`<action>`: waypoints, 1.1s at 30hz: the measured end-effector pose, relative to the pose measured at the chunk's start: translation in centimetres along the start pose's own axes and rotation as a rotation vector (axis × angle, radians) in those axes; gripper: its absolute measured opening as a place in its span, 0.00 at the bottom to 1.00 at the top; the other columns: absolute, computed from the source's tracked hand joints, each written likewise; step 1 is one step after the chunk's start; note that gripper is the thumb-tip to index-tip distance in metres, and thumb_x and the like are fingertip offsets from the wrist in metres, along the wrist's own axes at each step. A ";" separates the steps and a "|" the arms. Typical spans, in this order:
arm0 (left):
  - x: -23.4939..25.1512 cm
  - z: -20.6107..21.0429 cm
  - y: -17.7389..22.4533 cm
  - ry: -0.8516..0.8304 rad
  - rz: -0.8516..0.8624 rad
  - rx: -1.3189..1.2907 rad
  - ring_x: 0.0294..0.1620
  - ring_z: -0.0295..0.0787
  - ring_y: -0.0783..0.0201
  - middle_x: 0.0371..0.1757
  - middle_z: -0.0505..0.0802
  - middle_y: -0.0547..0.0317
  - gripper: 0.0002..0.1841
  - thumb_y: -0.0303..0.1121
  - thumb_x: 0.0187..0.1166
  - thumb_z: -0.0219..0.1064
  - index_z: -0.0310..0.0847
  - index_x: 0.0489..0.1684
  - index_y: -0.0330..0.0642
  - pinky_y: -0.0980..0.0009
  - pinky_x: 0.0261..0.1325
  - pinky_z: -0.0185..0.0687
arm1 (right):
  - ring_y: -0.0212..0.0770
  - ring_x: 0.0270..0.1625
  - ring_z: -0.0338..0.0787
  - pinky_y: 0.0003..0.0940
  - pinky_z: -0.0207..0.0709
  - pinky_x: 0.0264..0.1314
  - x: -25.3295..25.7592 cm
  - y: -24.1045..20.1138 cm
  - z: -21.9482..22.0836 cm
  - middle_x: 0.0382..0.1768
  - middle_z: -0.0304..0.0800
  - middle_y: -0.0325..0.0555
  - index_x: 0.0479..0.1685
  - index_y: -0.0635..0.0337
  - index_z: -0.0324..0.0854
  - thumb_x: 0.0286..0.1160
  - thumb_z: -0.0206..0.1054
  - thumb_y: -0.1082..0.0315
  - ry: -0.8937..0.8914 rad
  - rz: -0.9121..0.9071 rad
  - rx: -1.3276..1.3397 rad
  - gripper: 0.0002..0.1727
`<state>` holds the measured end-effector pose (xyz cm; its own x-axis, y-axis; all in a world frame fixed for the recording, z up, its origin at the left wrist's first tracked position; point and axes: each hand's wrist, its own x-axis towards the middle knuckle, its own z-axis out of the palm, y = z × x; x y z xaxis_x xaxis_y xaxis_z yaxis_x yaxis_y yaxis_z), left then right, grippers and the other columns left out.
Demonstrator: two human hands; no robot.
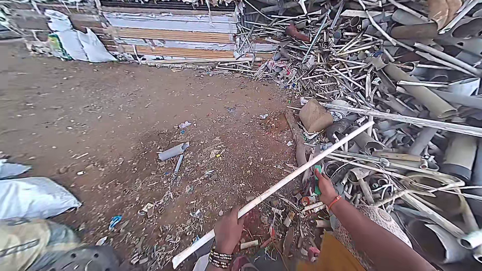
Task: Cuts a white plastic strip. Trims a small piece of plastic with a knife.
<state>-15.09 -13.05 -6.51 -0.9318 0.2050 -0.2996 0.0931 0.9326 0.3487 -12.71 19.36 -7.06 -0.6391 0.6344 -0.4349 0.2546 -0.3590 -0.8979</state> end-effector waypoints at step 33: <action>-1.5 -1.4 -0.7 -0.073 -0.139 0.062 0.58 0.92 0.34 0.54 0.94 0.36 0.24 0.45 0.86 0.65 0.76 0.77 0.44 0.35 0.59 0.82 | 0.70 0.43 0.92 0.64 0.83 0.45 -6.4 3.7 1.4 0.65 0.81 0.74 0.97 0.43 0.52 0.88 0.53 0.69 -0.731 -0.772 -1.742 0.36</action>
<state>-14.27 -14.46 -5.04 -0.9094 0.0915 -0.4057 -0.0117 0.9695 0.2450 -8.66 13.02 -7.50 -0.9322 -0.1939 -0.3056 -0.1579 0.9777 -0.1385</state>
